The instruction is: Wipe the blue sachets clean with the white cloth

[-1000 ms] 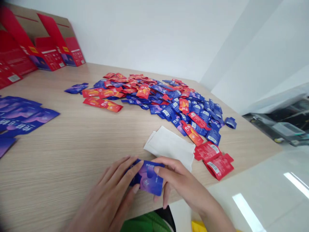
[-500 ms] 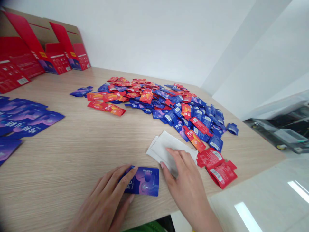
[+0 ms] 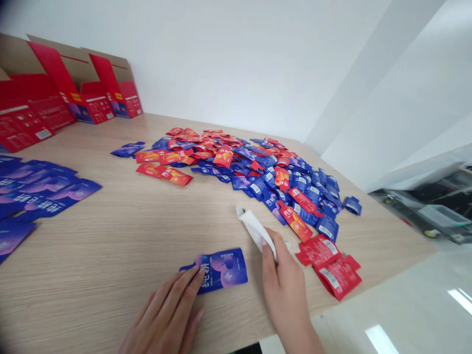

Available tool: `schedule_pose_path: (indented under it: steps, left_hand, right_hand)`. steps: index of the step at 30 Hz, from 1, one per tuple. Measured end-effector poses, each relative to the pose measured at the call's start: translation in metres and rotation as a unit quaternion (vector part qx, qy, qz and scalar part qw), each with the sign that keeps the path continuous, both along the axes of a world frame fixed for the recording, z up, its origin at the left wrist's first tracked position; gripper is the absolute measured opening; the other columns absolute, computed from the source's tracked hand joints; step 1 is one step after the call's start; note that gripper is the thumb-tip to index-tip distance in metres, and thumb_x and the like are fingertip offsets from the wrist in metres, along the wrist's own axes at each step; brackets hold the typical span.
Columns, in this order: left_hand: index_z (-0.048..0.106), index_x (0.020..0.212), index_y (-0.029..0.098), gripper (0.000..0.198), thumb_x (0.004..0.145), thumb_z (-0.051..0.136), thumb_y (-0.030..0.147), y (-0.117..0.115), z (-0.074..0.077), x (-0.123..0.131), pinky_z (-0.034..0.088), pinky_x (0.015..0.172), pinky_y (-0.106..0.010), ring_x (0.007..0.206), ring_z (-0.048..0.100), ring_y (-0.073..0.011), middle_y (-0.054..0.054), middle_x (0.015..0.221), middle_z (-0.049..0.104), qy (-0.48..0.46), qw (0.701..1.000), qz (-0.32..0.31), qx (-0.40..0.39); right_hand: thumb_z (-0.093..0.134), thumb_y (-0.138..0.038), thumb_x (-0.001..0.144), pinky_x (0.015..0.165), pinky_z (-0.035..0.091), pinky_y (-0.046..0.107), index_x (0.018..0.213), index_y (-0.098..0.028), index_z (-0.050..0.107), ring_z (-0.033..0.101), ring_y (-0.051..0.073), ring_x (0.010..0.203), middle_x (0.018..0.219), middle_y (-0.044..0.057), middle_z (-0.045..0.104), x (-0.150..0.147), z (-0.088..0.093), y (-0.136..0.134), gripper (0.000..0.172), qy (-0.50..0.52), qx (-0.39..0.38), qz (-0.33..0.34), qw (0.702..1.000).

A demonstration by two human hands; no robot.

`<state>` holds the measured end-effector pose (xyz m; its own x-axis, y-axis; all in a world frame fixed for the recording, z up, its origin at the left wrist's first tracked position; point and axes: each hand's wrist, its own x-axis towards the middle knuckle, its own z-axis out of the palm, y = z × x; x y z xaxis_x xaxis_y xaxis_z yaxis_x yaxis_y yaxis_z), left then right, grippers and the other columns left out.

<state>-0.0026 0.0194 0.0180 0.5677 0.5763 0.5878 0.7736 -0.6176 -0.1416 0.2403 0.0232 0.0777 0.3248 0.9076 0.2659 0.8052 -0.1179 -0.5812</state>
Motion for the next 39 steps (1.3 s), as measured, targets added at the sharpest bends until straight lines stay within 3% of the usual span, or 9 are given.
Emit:
schedule_pose_path:
  steps: [3,5,7,15,18,25,30,34,39]
  left_hand:
    - [0.064,0.139,0.015,0.044,0.099,0.052,0.029,-0.001,-0.009,-0.002,0.056,0.096,-0.031,0.124,0.068,-0.0194,-0.003,0.141,0.074,0.024,1.0,-0.006,0.018]
    - [0.069,0.132,0.019,0.038,0.098,0.053,0.027,0.0,-0.013,-0.003,0.057,0.096,-0.032,0.119,0.071,-0.0197,-0.001,0.132,0.078,0.042,0.999,-0.025,0.014]
    - [0.072,0.124,0.022,0.033,0.098,0.053,0.029,0.001,-0.016,-0.005,0.057,0.094,-0.032,0.111,0.073,-0.0191,0.0,0.12,0.082,0.049,0.998,-0.043,0.007]
    - [0.062,0.143,0.012,0.051,0.096,0.053,0.027,0.003,-0.01,0.002,0.057,0.095,-0.027,0.126,0.068,-0.0171,-0.005,0.147,0.07,0.032,0.999,0.006,0.042]
    - [0.065,0.14,0.013,0.048,0.094,0.054,0.024,0.004,-0.012,0.004,0.056,0.094,-0.027,0.126,0.068,-0.0171,-0.005,0.146,0.071,0.024,0.998,0.012,0.049]
    - [0.063,0.143,0.025,0.048,0.097,0.053,0.021,0.004,-0.038,-0.008,0.056,0.092,-0.03,0.112,0.073,-0.019,-0.001,0.12,0.082,0.017,0.999,-0.032,0.01]
    - [0.05,0.155,0.017,0.06,0.096,0.053,0.018,0.001,-0.035,0.002,0.055,0.095,-0.026,0.124,0.07,-0.0164,-0.005,0.143,0.072,-0.028,0.999,0.017,0.017]
    - [0.023,0.168,0.012,0.074,0.098,0.047,0.018,-0.002,-0.031,0.019,0.056,0.096,-0.032,0.123,0.071,-0.0187,-0.005,0.142,0.073,-0.086,0.993,0.084,0.013]
    - [0.019,0.168,0.009,0.075,0.099,0.046,0.019,-0.004,-0.045,0.022,0.057,0.097,-0.036,0.124,0.071,-0.0221,-0.008,0.139,0.074,-0.097,0.99,0.103,0.028]
  right_hand:
    - [0.045,-0.031,0.11,0.099,0.064,0.038,0.145,-0.026,0.064,0.076,0.027,0.121,0.135,0.009,0.077,-0.033,-0.005,-0.004,0.041,0.012,0.026,0.119,0.992]
    - [0.045,-0.015,0.103,0.116,0.055,0.042,0.151,-0.025,0.061,0.064,0.025,0.139,0.148,0.008,0.069,-0.053,-0.015,-0.005,0.051,-0.034,0.036,0.251,0.967]
    - [0.045,-0.006,0.095,0.123,0.048,0.047,0.153,-0.021,0.059,0.054,0.025,0.149,0.157,0.008,0.062,-0.064,-0.026,-0.005,0.062,-0.089,0.028,0.314,0.945]
    - [0.043,-0.019,0.107,0.121,0.05,0.057,0.157,-0.015,0.054,0.052,0.031,0.15,0.161,0.013,0.055,-0.009,-0.042,-0.009,0.052,-0.185,0.011,0.171,0.968]
    - [0.043,-0.024,0.109,0.12,0.05,0.058,0.161,-0.02,0.05,0.052,0.032,0.15,0.162,0.012,0.054,-0.011,-0.046,-0.011,0.052,-0.167,0.042,0.133,0.976]
    - [0.047,-0.014,0.102,0.121,0.05,0.045,0.165,-0.019,0.043,0.05,0.026,0.151,0.165,0.007,0.05,-0.073,-0.06,-0.006,0.064,-0.164,0.08,0.286,0.941]
    - [0.049,-0.015,0.104,0.118,0.053,0.052,0.167,-0.021,0.039,0.051,0.03,0.151,0.167,0.008,0.045,-0.043,-0.058,-0.008,0.065,-0.198,0.05,0.23,0.951]
    - [0.046,-0.022,0.109,0.115,0.055,0.051,0.169,-0.024,0.035,0.052,0.031,0.15,0.167,0.009,0.047,-0.017,-0.06,-0.012,0.061,-0.199,0.045,0.198,0.959]
    - [0.044,-0.021,0.109,0.113,0.057,0.052,0.171,-0.025,0.029,0.053,0.032,0.148,0.166,0.009,0.047,-0.026,-0.067,-0.007,0.063,-0.205,0.075,0.189,0.957]
